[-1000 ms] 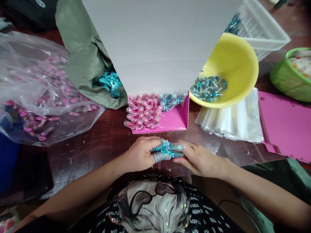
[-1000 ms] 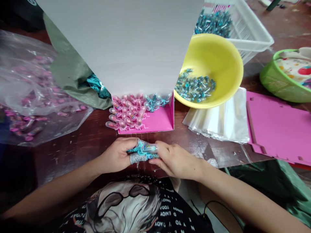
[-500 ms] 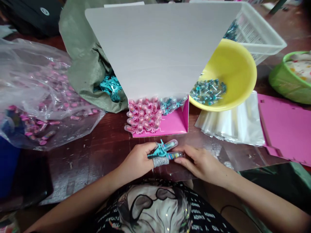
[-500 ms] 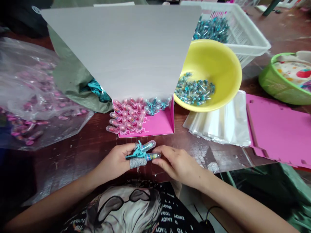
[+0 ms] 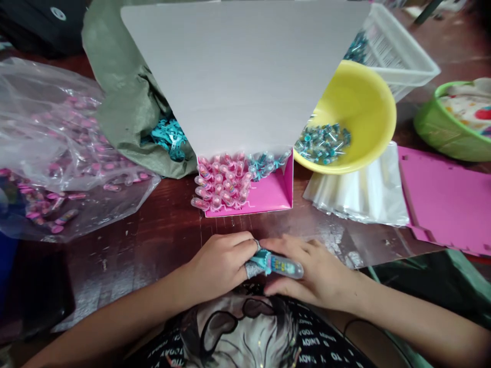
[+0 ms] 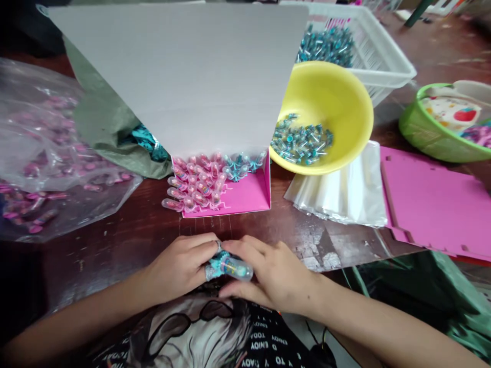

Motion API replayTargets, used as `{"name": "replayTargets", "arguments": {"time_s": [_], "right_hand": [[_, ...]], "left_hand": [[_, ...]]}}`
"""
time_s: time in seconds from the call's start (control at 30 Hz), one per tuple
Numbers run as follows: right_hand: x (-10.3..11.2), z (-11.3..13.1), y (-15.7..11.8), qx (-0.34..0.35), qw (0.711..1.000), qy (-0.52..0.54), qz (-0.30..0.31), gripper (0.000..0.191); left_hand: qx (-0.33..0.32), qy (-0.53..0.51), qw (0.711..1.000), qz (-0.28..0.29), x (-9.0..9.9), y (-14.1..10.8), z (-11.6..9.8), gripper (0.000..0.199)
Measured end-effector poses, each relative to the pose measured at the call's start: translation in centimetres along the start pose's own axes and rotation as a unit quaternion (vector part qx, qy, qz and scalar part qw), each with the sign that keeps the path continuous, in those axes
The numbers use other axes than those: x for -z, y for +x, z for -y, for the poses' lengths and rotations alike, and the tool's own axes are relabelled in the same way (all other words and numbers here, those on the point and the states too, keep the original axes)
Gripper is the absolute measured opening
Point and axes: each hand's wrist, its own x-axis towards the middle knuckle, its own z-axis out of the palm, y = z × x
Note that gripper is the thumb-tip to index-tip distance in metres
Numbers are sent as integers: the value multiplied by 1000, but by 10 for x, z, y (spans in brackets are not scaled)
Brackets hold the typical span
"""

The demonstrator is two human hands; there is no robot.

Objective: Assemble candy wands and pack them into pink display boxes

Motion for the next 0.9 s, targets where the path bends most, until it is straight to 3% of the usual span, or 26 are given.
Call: {"name": "replayTargets", "arguments": {"time_s": [0.1,0.17,0.2,0.27,0.4,0.47,0.73,0.9], "right_hand": [[37,-19,9,12,999,15,-44,31],[66,-41,18,-36,992,-54,-104,29],[78,-53,25,-70,985,-107,-119,30],[91,-75,42,-125,963,-220,-98,30],[85,-99,81,-148,918,-367,23,29],[79,-101,92,-142,905,-396,55,32],[84,-102,93,-114,883,-444,103,35],[76,-100,99,-116,882,-442,116,32]], "left_hand": [[-41,129,986,-96,19,11,2,30],[-56,196,965,-166,36,26,11,34],[-63,216,957,-181,44,37,18,32],[-76,229,958,-157,54,63,37,22],[-69,238,969,-23,52,109,71,32],[-41,233,971,8,47,119,79,37],[-19,220,975,13,47,113,81,34],[-17,224,974,-4,45,115,78,31]]}}
